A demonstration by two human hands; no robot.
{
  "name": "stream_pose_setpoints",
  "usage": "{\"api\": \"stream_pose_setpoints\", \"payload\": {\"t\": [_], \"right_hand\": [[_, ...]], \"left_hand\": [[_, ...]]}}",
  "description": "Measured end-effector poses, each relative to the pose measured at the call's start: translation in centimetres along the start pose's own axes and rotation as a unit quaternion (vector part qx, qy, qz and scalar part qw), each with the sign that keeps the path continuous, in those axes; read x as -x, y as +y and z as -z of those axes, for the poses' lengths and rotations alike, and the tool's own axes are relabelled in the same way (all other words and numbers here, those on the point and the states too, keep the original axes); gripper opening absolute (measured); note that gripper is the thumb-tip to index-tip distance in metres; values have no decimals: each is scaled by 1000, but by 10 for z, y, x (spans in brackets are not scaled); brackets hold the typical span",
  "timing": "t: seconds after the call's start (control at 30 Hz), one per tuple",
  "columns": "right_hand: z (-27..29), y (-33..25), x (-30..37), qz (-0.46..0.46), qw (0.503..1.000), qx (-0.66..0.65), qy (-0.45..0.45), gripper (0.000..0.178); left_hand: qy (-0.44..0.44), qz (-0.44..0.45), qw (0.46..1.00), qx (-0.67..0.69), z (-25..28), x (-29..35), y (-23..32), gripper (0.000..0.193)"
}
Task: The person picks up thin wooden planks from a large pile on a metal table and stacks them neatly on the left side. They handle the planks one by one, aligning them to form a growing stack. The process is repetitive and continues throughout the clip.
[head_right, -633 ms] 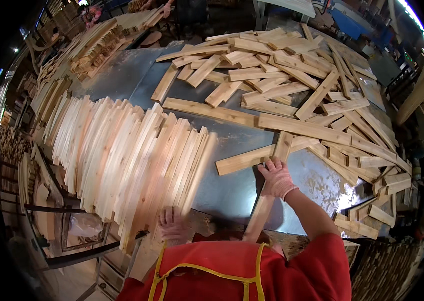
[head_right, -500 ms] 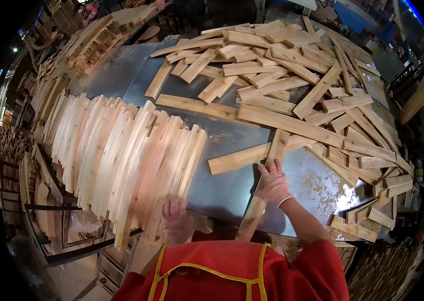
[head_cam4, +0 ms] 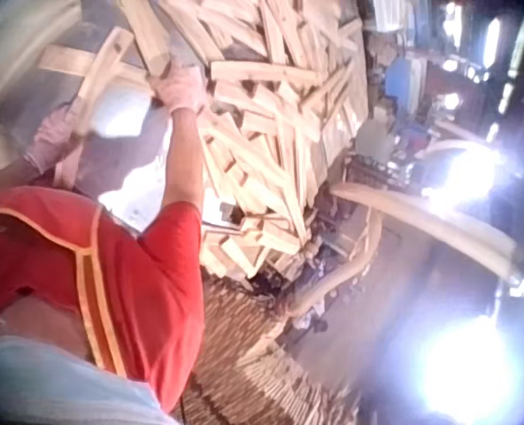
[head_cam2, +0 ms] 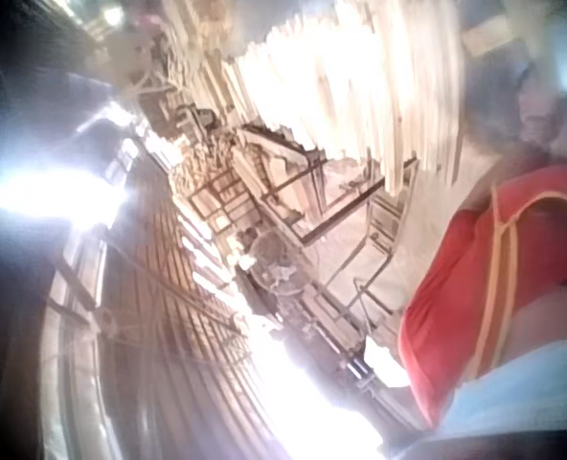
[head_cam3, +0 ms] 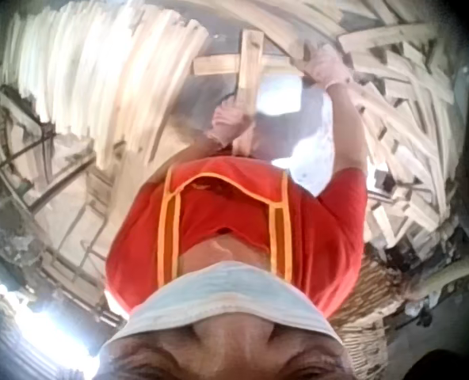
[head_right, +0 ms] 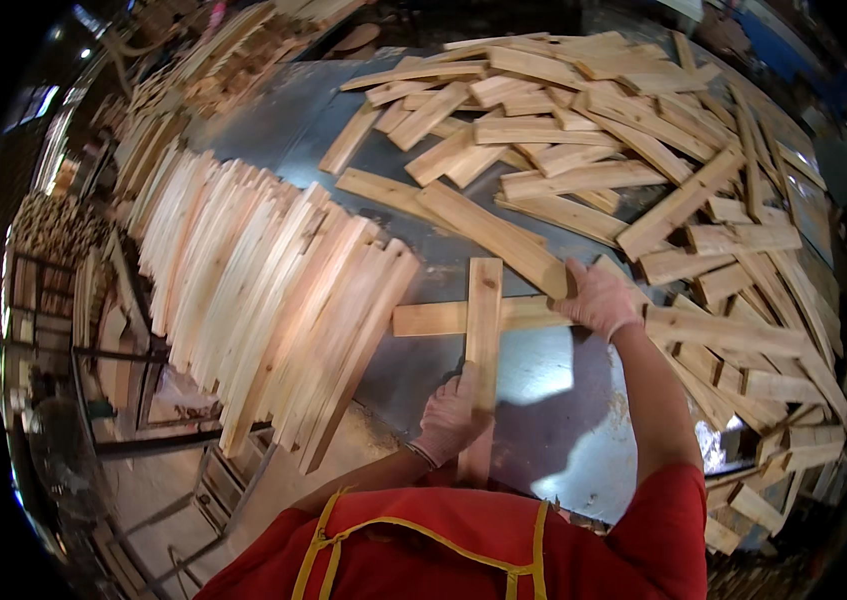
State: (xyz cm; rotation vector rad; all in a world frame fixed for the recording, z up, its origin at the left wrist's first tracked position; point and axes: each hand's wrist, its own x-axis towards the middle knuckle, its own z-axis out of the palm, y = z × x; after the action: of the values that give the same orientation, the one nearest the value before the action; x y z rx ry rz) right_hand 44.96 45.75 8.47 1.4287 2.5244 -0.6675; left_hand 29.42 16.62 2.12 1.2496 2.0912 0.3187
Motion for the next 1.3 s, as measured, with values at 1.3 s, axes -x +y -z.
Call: {"api": "stream_pose_setpoints", "payload": {"t": [1.3], "right_hand": [[-114, -54, 89, 323, 882, 277, -203, 56]], "left_hand": [[244, 98, 931, -251, 71, 19, -120, 67]]}}
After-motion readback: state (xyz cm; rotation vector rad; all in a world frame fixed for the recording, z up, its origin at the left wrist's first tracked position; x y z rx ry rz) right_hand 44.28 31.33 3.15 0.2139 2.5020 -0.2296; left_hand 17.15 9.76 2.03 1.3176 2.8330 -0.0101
